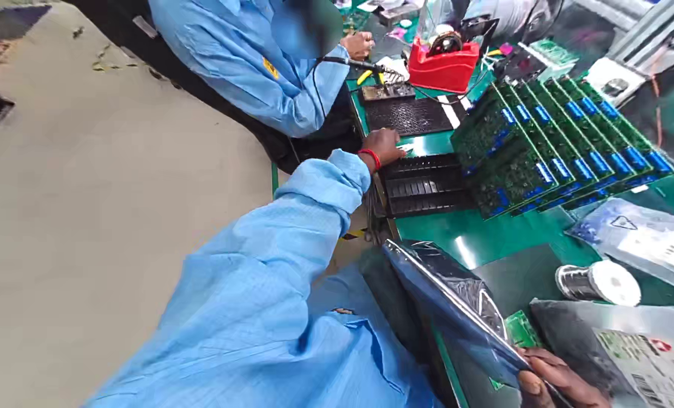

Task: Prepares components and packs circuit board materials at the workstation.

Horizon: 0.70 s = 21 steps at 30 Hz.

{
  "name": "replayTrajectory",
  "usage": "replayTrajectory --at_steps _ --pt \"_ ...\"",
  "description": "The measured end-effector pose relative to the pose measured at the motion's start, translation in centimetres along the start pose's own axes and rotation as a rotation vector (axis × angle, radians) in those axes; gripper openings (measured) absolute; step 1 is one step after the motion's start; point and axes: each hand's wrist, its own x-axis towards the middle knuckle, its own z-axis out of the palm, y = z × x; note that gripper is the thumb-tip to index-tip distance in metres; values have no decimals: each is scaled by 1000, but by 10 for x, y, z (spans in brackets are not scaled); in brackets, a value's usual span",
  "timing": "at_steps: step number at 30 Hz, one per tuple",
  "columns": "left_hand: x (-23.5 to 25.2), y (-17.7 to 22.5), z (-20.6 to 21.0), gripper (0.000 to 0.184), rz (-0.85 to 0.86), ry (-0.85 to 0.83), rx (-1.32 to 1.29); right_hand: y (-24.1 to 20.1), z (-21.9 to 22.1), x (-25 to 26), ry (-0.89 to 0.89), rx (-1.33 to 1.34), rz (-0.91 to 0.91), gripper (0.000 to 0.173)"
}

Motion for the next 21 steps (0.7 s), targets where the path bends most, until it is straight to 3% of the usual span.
replayTrajectory --at_steps 5,11,14,17,21 --pt "19 16 2 41 -129 -118 188 0 -2 -1 -4 -21 8 16" --pt "12 7 1 35 -86 40 87 2 -2 -1 -2 15 15 18" --pt "-13 9 -12 37 153 260 -131 2 2 0 49 31 5 17" --pt "-68 26 -18 40 460 451 -385 4 5 -1 96 4 -30 16" --pt "-170 47 -17 33 995 522 -704 4 6 -2 122 -14 -56 14"
